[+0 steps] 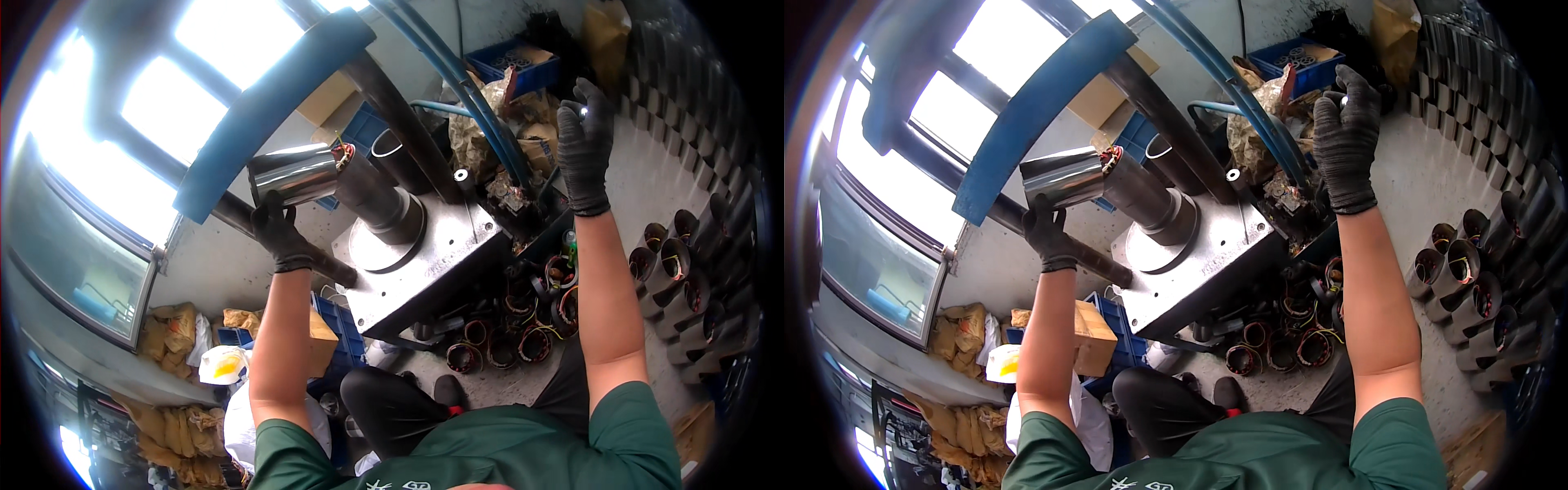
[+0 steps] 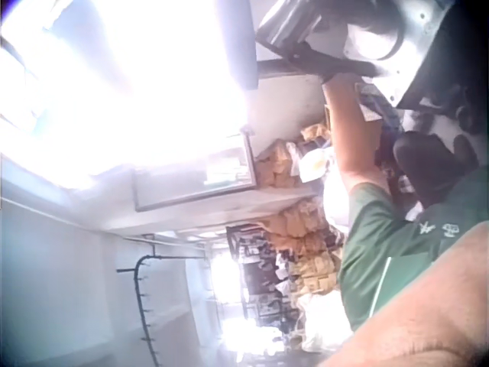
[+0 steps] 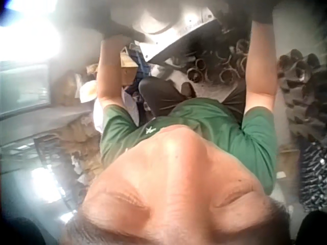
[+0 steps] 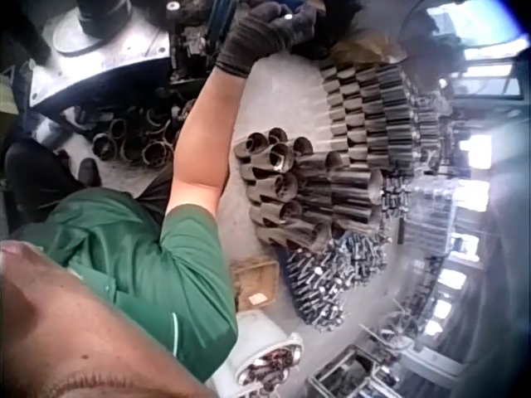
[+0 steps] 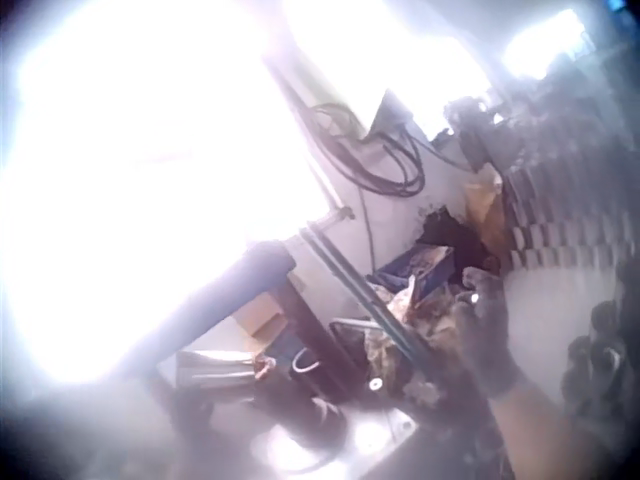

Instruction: The person places a metal casing into a hydraulic press, inserts a wired stator core into the casing, adjusts the wiring with a small tool, and places a metal cover onto the motor assembly.

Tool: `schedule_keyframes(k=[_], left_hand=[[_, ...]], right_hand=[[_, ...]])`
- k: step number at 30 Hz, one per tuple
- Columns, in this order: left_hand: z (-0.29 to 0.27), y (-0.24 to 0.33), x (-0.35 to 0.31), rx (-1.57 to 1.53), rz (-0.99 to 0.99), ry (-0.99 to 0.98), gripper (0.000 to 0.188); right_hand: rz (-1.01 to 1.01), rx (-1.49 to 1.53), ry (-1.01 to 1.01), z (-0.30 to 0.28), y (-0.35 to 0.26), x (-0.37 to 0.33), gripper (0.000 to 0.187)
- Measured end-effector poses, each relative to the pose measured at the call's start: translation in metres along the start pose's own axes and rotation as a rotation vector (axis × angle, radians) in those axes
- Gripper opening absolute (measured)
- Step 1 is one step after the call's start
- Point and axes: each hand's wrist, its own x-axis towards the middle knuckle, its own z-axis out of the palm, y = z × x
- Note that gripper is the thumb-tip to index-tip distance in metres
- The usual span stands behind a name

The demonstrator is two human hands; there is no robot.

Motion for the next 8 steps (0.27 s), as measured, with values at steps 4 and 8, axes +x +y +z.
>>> schedule_keyframes(k=[4,8], left_hand=[[0.007,0.008,0.026,0.006,-0.149,-0.056,0.026],[0.010,0.010,0.061,0.112,-0.234,-0.092,0.038]], right_hand=[[-0.036,-0.066,0.005,-0.001,0.008,0.000,0.042],[-0.044,-0.083,-0.013,-0.002,0.011,0.000,0.044]])
